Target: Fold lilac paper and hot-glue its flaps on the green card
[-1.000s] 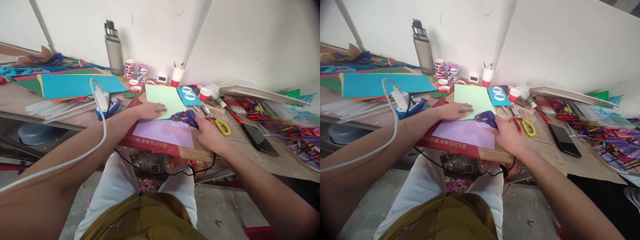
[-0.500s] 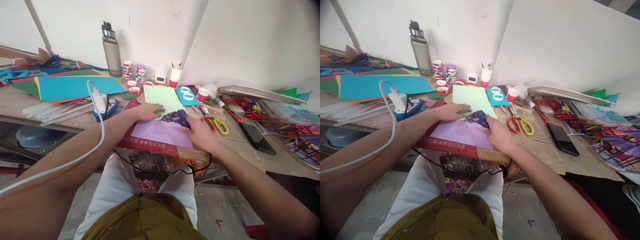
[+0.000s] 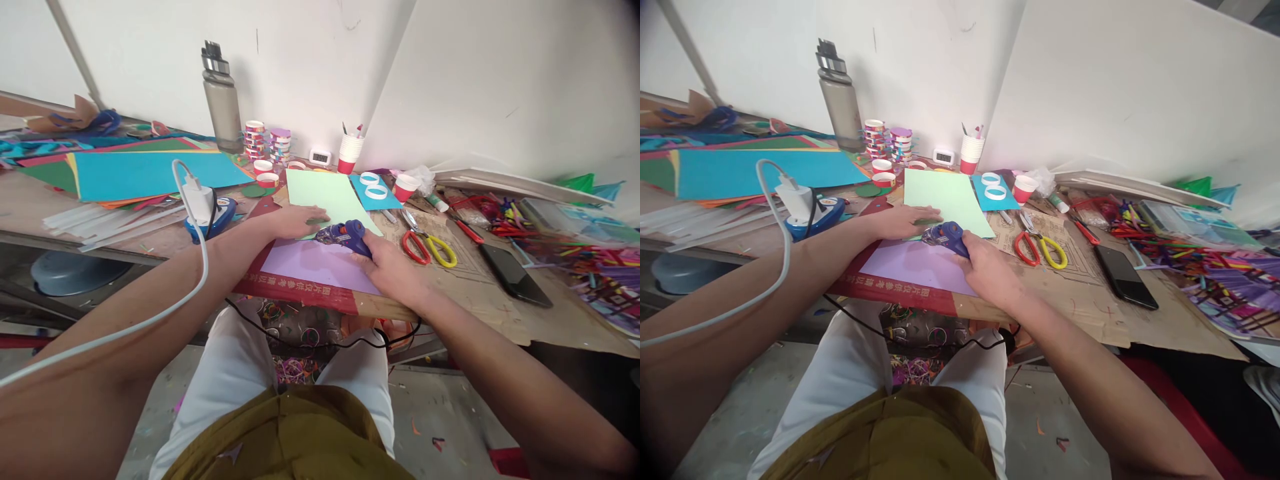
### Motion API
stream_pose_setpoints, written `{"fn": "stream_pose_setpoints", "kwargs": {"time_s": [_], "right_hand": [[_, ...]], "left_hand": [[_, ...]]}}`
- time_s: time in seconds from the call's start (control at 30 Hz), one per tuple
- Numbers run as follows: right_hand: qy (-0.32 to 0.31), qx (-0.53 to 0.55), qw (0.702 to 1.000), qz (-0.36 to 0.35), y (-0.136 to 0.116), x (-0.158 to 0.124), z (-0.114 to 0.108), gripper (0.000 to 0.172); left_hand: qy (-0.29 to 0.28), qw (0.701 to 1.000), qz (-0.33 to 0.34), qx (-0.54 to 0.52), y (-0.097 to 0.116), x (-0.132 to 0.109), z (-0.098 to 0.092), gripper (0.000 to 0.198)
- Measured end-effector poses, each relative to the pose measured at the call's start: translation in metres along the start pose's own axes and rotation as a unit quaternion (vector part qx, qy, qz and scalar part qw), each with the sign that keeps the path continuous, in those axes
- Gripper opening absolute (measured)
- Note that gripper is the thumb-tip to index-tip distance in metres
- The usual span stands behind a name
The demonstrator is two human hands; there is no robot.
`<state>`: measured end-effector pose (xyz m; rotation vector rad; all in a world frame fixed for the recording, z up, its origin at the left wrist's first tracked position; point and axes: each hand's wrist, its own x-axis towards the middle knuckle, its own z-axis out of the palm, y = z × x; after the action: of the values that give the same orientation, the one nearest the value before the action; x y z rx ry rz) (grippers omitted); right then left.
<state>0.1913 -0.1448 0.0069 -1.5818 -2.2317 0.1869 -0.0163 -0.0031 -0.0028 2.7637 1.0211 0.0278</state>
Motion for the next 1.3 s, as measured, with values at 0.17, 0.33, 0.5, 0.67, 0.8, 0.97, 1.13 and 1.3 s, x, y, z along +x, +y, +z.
{"fn": "stream_pose_setpoints", "kwargs": {"time_s": [0.17, 0.33, 0.5, 0.67, 0.8, 0.97, 1.13, 1.3], "right_hand": [[0.001, 0.007, 1.000, -0.002, -0.007, 0.001, 0.000, 0.037], [-0.001, -0.010, 1.000, 0.009, -0.014, 0.001, 0.002, 0.028], [0.003, -0.019, 1.000, 0.005, -0.017, 0.002, 0.005, 0.022], [0.000, -0.019, 1.000, -0.012, -0.023, 0.004, 0.008, 0.023], [-0.001, -0.027, 1.000, -0.011, -0.025, 0.005, 0.010, 0.023], [0.004, -0.022, 1.000, -0.010, -0.020, 0.004, 0.008, 0.024], [0.007, -0.025, 1.000, -0.001, -0.021, 0.001, 0.006, 0.021], [0.003, -0.014, 1.000, -0.002, -0.028, 0.003, 0.009, 0.018]], "left_hand": [[-0.002, 1.000, 0.006, -0.021, -0.003, 0.000, -0.001, 0.051], [-0.012, 0.999, -0.008, -0.044, -0.008, 0.002, -0.005, 0.052], [-0.019, 0.997, 0.011, -0.069, -0.015, 0.005, -0.004, 0.054], [-0.015, 0.996, 0.016, -0.092, -0.019, 0.007, -0.001, 0.052], [-0.015, 0.995, 0.014, -0.098, -0.020, 0.006, -0.001, 0.051], [-0.020, 0.996, 0.012, -0.083, -0.017, 0.006, -0.003, 0.052], [-0.013, 0.996, 0.014, -0.081, -0.016, 0.005, -0.003, 0.054], [-0.016, 0.996, 0.020, -0.089, -0.021, 0.007, -0.002, 0.054]]}}
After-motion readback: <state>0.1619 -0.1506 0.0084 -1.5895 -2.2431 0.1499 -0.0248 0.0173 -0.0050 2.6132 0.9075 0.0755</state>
